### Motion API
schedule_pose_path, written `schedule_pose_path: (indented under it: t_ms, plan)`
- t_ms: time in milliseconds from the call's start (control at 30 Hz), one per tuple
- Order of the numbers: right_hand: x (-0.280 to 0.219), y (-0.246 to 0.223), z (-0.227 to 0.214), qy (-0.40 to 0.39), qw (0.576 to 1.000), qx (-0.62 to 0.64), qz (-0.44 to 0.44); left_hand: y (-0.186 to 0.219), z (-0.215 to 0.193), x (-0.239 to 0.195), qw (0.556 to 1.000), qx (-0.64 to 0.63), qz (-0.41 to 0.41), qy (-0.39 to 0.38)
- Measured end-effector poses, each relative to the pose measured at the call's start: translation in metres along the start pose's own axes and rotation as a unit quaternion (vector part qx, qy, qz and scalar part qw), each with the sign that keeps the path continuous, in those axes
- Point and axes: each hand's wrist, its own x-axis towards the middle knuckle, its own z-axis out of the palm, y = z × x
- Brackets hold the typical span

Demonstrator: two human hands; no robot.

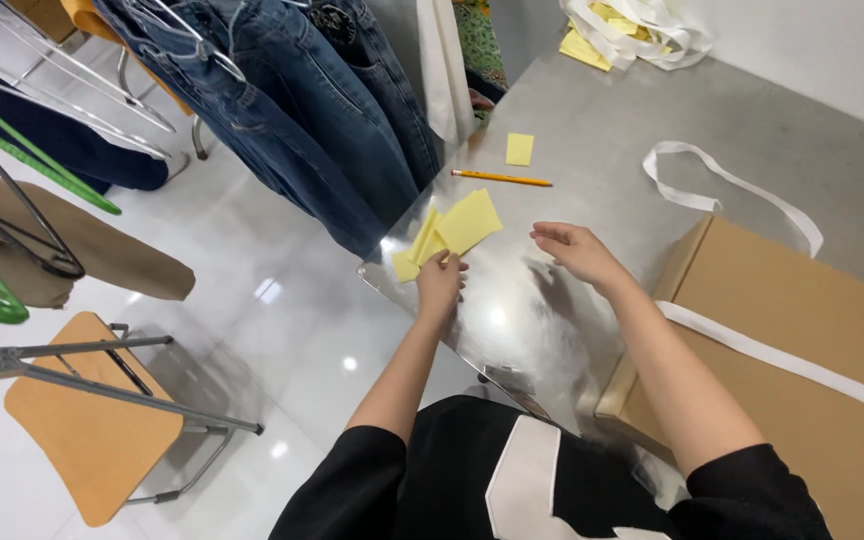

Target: The person unties a ribbon from a cardboard box, opens the box, and removes a plastic-wrapped garment. They unwrap the garment, unfold it, place it on a hanger, and hang it on a clothing rack. The person then places the empty plastic bag back into the box.

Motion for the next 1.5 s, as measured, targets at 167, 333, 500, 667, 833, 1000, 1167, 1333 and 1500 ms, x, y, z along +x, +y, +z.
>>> schedule_pose_path:
  t_ms: [167, 333, 500, 667, 833, 1000, 1167, 1333, 1500]
  plan:
    - [0.079, 0.016, 0.037, 0.031, 0.999, 0.023, -0.001, 0.016, -0.008, 0.017, 0.999, 0.019, -0.017, -0.026]
    - [0.125, 0.015, 0.061, 0.069, 0.997, 0.021, 0.007, 0.004, -0.010, 0.046, 0.999, 0.017, -0.008, -0.049]
    - [0.154, 0.015, 0.068, 0.081, 0.997, 0.013, 0.016, 0.028, -0.017, 0.046, 0.994, 0.036, -0.024, -0.098]
    - [0.163, -0.003, 0.074, 0.085, 0.996, 0.019, -0.005, 0.018, -0.014, 0.067, 0.991, 0.047, -0.035, -0.124]
    - [0.192, 0.012, 0.076, 0.100, 0.995, 0.005, -0.020, 0.039, -0.031, 0.064, 0.987, 0.100, -0.015, -0.125]
    - [0.198, 0.021, 0.074, 0.117, 0.992, -0.045, -0.010, 0.046, -0.029, 0.063, 0.984, 0.131, -0.006, -0.120]
    - [0.182, 0.031, 0.071, 0.178, 0.971, -0.147, -0.061, 0.064, -0.048, 0.066, 0.959, 0.249, 0.107, -0.089]
    - [0.120, 0.018, 0.082, 0.194, 0.956, -0.219, -0.021, 0.071, -0.043, 0.079, 0.910, 0.313, 0.232, -0.144]
    - [0.074, -0.004, 0.101, 0.072, 0.971, -0.217, -0.076, 0.076, -0.033, 0.077, 0.869, 0.382, 0.232, -0.210]
